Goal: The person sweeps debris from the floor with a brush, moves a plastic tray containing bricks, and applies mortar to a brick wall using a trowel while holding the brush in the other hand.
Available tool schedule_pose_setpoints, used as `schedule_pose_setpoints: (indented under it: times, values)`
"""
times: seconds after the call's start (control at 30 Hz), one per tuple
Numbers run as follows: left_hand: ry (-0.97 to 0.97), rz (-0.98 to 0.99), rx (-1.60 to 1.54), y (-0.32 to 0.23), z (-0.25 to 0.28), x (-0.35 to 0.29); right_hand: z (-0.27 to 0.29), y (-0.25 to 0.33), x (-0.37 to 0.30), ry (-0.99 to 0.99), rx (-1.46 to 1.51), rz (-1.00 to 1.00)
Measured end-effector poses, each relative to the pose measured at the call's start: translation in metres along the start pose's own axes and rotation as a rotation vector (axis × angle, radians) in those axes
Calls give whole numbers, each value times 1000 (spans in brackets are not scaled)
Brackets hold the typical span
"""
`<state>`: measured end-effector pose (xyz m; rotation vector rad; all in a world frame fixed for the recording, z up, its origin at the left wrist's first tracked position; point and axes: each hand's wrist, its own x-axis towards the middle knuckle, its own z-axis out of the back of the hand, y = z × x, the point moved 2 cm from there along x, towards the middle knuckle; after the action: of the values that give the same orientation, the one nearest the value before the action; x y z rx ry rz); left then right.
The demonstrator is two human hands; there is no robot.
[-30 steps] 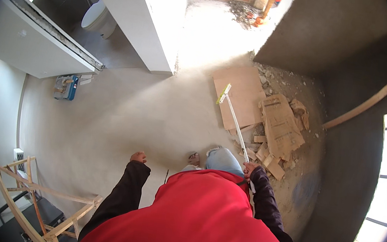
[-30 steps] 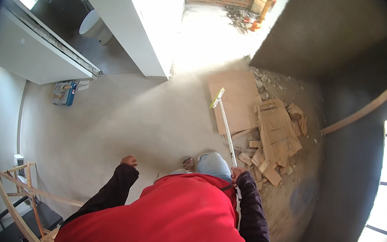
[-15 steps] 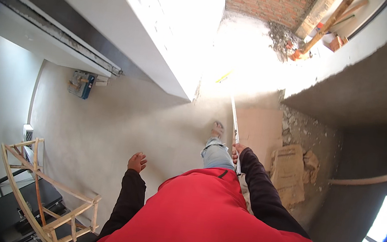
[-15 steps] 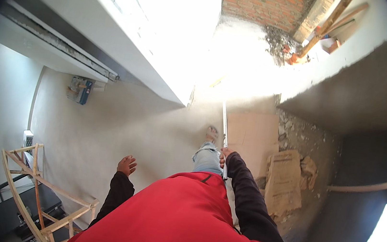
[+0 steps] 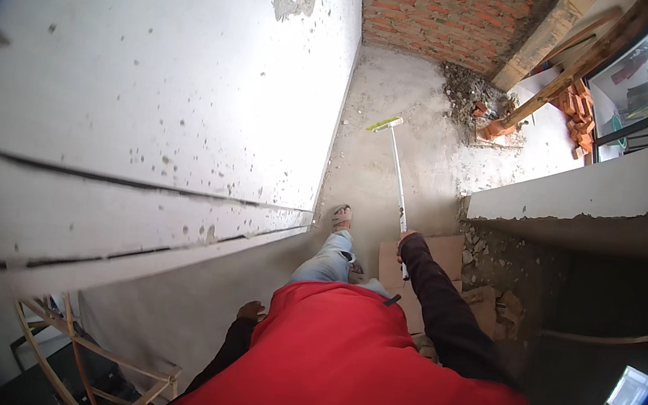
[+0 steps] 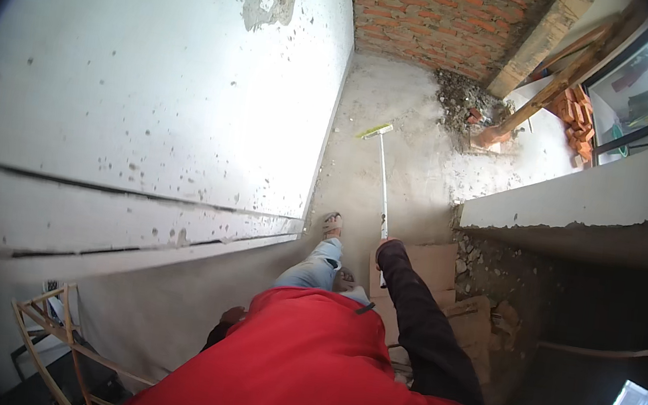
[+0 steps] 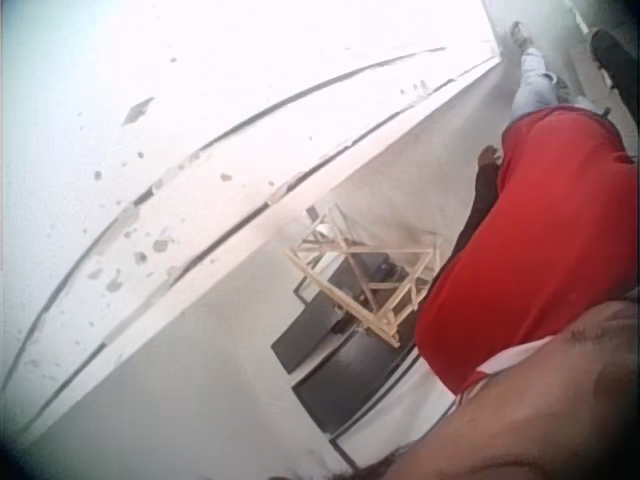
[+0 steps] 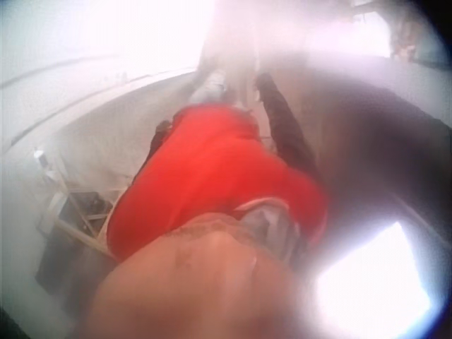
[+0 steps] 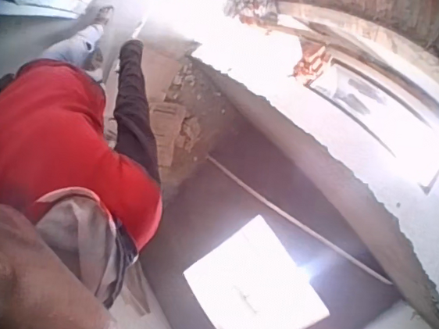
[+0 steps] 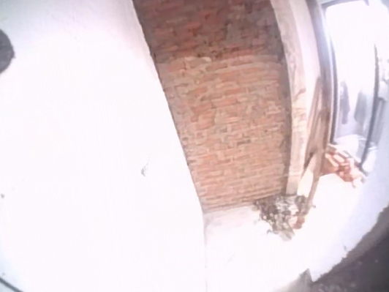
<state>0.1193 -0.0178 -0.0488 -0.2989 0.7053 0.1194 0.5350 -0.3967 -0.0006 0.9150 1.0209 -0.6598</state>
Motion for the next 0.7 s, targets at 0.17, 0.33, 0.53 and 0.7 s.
schedule_pose_setpoints:
  times: [0.17,0.33,0.53,0.7]
  values:
    - [50,378,-528,-32,75,57,12,88,26,-31,467,-102]
    - [-74,650,-1196,-43,156,90,15,244,34,3,512,-53]
    - [-223,863,-1363,-66,235,97,5,387,204,69,661,-41]
    - [-293,1092,-1349,-105,277,83,-38,508,286,144,630,-14]
